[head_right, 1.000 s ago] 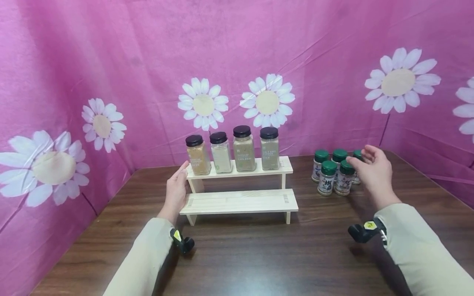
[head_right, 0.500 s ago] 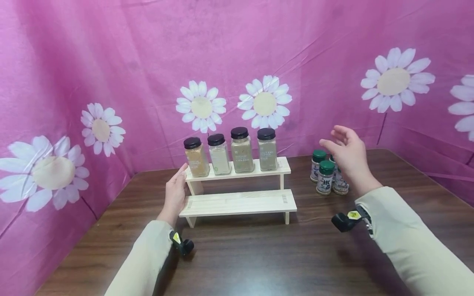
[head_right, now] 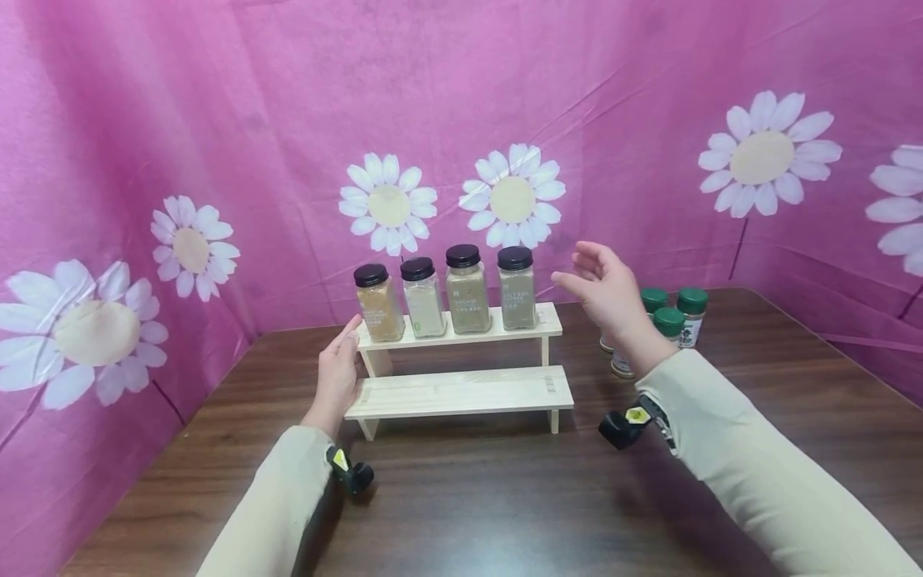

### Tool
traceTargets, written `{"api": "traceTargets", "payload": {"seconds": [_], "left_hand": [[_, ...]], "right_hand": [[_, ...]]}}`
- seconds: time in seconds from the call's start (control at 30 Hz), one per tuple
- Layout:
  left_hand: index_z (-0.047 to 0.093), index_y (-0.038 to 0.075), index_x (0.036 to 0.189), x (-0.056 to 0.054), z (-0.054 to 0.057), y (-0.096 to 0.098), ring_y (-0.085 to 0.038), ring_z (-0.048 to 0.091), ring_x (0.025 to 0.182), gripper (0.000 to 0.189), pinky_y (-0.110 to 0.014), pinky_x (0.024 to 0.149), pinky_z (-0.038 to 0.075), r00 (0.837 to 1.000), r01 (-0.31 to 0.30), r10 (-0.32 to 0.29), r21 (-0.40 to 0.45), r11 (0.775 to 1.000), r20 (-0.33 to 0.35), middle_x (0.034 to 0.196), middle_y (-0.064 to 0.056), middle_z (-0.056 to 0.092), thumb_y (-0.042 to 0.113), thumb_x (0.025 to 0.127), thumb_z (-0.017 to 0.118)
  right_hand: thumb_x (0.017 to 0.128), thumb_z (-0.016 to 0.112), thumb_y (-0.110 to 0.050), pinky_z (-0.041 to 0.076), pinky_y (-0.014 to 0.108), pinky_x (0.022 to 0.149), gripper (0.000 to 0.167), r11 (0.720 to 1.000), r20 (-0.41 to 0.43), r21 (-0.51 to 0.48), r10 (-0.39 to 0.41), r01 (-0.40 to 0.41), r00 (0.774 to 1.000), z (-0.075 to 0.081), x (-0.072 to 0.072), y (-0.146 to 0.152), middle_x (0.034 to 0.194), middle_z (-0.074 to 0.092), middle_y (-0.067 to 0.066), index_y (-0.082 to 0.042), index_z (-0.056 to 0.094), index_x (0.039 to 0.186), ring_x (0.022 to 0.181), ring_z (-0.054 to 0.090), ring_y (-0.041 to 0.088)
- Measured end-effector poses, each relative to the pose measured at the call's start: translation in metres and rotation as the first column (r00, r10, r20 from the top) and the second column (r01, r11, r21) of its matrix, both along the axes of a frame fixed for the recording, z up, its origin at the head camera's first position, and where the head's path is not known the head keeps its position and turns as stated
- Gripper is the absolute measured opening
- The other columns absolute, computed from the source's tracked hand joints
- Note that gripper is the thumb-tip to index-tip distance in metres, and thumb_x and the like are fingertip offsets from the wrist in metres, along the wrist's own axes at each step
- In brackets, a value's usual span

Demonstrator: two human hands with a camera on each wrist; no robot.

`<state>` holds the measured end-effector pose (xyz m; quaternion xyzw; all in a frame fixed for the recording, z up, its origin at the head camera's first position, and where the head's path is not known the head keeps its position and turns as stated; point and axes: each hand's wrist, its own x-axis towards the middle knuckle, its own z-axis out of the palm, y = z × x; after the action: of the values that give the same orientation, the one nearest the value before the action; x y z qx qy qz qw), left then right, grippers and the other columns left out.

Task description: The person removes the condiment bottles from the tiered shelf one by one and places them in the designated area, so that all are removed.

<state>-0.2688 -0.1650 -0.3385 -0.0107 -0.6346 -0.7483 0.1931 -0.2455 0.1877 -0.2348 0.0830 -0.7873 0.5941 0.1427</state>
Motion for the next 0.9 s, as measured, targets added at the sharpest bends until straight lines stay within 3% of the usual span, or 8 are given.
{"api": "traceTargets", "payload": {"seconds": [0.13,0.37,0.63,0.9], "left_hand": [[0.047,0.004,0.135,0.0,-0.001,0.0,-0.021,0.036,0.132,0.039,-0.037,0.11,0.031,1.0,0.002,-0.002,-0.002,1.0,0.012,0.143,-0.011,0.041,0.01,0.098,0.038],[0.047,0.004,0.135,0.001,0.0,-0.001,-0.02,0.035,0.133,0.039,-0.036,0.11,0.03,1.0,-0.003,0.003,-0.013,1.0,0.003,0.143,-0.009,0.041,0.009,0.097,0.039],[0.048,0.004,0.134,0.002,0.0,-0.001,-0.02,0.035,0.132,0.039,-0.034,0.11,0.03,1.0,-0.005,0.005,-0.008,1.0,0.013,0.143,-0.01,0.041,0.008,0.097,0.039],[0.049,0.003,0.133,-0.001,0.0,0.0,-0.02,0.036,0.131,0.038,-0.035,0.11,0.031,1.0,-0.014,0.014,0.001,1.0,-0.006,0.142,-0.01,0.043,0.008,0.096,0.04]], "right_hand": [[0.089,0.061,-0.02,0.04,0.023,0.102,0.068,0.999,-0.002,0.019,0.029,-0.029,1.0,-0.002,0.001,-0.013,0.143,0.036,0.023,0.0,0.026,0.144,0.131,0.037,0.032],[0.087,0.064,-0.016,0.03,0.045,0.109,0.074,0.994,0.016,-0.035,0.108,-0.107,0.994,-0.006,-0.002,-0.031,0.145,0.032,0.022,-0.002,0.021,0.146,0.134,0.032,0.033],[0.084,0.065,-0.011,0.028,0.044,0.111,0.075,0.996,-0.005,-0.035,0.083,-0.083,0.997,-0.017,-0.004,-0.047,0.147,0.032,0.02,-0.005,0.023,0.146,0.134,0.031,0.032],[0.081,0.066,-0.001,0.029,0.04,0.111,0.075,0.992,-0.045,-0.119,0.029,-0.034,0.999,-0.025,-0.007,-0.058,0.144,0.036,0.018,-0.004,0.026,0.144,0.132,0.035,0.029]]}}
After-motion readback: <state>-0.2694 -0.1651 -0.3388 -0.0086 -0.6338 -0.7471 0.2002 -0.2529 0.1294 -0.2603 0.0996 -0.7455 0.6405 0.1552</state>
